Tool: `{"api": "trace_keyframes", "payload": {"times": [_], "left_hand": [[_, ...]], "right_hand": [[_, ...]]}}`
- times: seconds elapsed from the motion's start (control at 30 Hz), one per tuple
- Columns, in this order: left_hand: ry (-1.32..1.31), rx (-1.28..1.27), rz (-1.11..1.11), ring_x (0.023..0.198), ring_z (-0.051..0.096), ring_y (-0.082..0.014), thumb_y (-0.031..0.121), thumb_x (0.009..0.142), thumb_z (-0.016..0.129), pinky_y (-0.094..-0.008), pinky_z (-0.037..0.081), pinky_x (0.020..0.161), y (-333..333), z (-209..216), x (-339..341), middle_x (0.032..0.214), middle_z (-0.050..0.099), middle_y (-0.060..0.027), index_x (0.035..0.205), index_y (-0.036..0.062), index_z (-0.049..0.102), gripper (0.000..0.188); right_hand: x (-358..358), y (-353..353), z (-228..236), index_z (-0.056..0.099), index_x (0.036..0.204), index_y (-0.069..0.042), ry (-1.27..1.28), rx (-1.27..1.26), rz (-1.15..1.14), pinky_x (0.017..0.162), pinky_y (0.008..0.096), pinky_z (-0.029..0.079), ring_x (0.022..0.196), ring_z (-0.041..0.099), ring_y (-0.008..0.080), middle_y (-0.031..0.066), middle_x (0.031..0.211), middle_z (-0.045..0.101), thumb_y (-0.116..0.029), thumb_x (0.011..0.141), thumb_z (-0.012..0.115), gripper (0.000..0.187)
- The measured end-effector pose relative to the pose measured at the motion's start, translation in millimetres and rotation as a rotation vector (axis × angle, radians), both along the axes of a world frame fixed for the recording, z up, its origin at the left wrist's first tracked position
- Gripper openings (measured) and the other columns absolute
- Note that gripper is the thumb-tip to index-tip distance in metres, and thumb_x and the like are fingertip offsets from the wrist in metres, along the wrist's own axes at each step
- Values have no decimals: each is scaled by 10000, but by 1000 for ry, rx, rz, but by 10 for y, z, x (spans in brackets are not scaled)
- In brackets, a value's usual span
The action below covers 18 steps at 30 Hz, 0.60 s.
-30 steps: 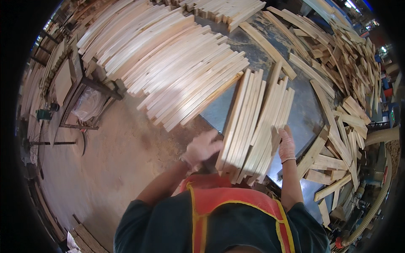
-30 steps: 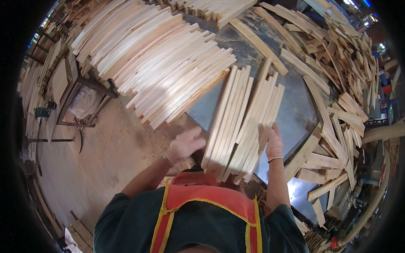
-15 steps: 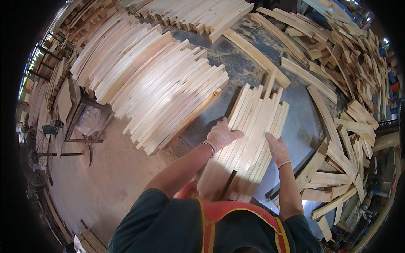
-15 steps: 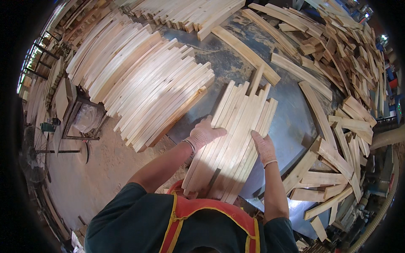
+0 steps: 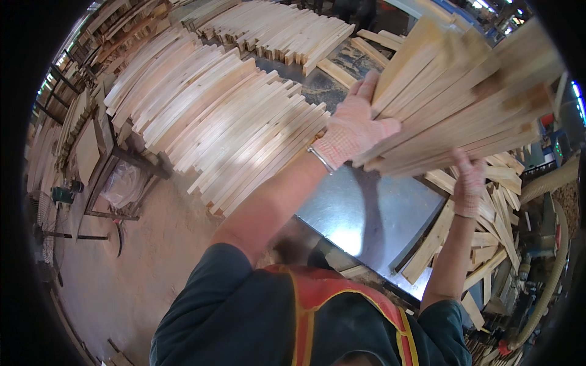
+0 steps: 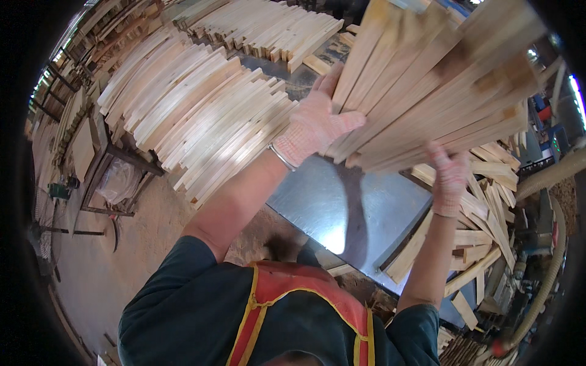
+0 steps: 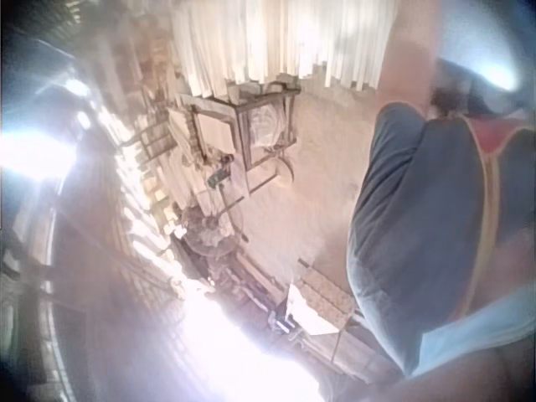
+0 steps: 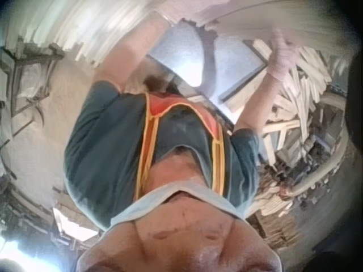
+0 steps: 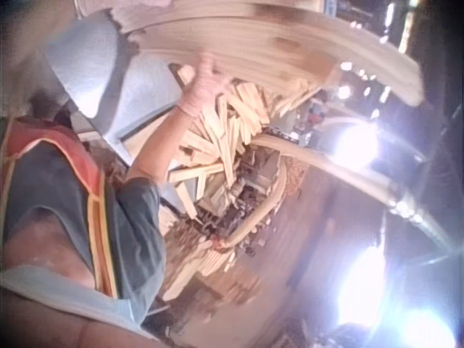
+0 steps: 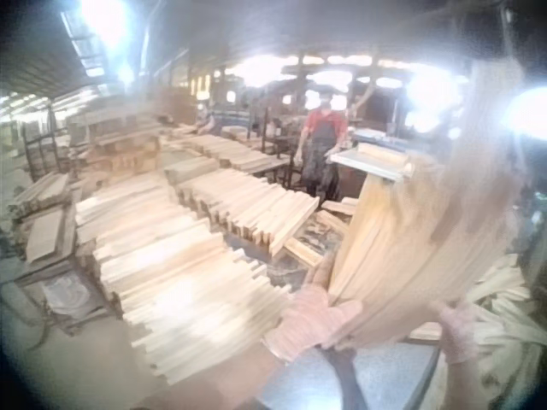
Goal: The person sorts and stacks wooden planks on a metal table in a workshop. They pick up planks from a disorganized pile, align them, and place them into a neat stack, repeating this process continuously.
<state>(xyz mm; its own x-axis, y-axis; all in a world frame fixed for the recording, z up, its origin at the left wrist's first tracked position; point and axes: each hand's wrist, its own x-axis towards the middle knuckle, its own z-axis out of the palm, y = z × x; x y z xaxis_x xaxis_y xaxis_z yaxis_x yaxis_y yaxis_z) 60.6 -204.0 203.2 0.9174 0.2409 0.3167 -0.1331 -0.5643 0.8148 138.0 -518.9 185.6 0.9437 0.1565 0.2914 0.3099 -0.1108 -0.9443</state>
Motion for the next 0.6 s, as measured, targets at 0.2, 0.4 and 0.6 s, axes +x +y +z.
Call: {"api": "trace_keyframes", "payload": {"times": [0.2, 0.4, 0.6], "left_hand": [[-32, -36, -282, 1409, 567, -352, 365, 901, 793, -446, 503, 1141, 556, -1784, -410, 1713, 306, -200, 1708, 74, 87, 1111], [149, -19, -492, 1517, 429, -323, 259, 993, 664, -448, 413, 1205, 1032, -2333, -914, 1758, 225, -162, 1721, 75, 34, 980], [542, 1117, -317, 1382, 535, -309, 170, 996, 589, -389, 497, 1052, 1164, -1920, -1267, 1588, 495, -143, 1667, 44, 267, 755]], "right_hand": [[-912, 385, -1226, 522, 1487, -30, 385, -68, 160, 1141, 422, 468, 1290, 584, 256, 108, 1415, 605, -307, 961, 754, 638], [-1318, 387, -2335, 524, 1498, -30, 511, -445, 166, 1142, 423, 486, 1308, 610, 287, 137, 1468, 605, -304, 1029, 595, 548], [-1389, 527, -2867, 439, 1555, -9, -190, -1490, 176, 1184, 450, 454, 1408, 547, 379, 205, 1579, 521, -250, 1005, 535, 608]]}}
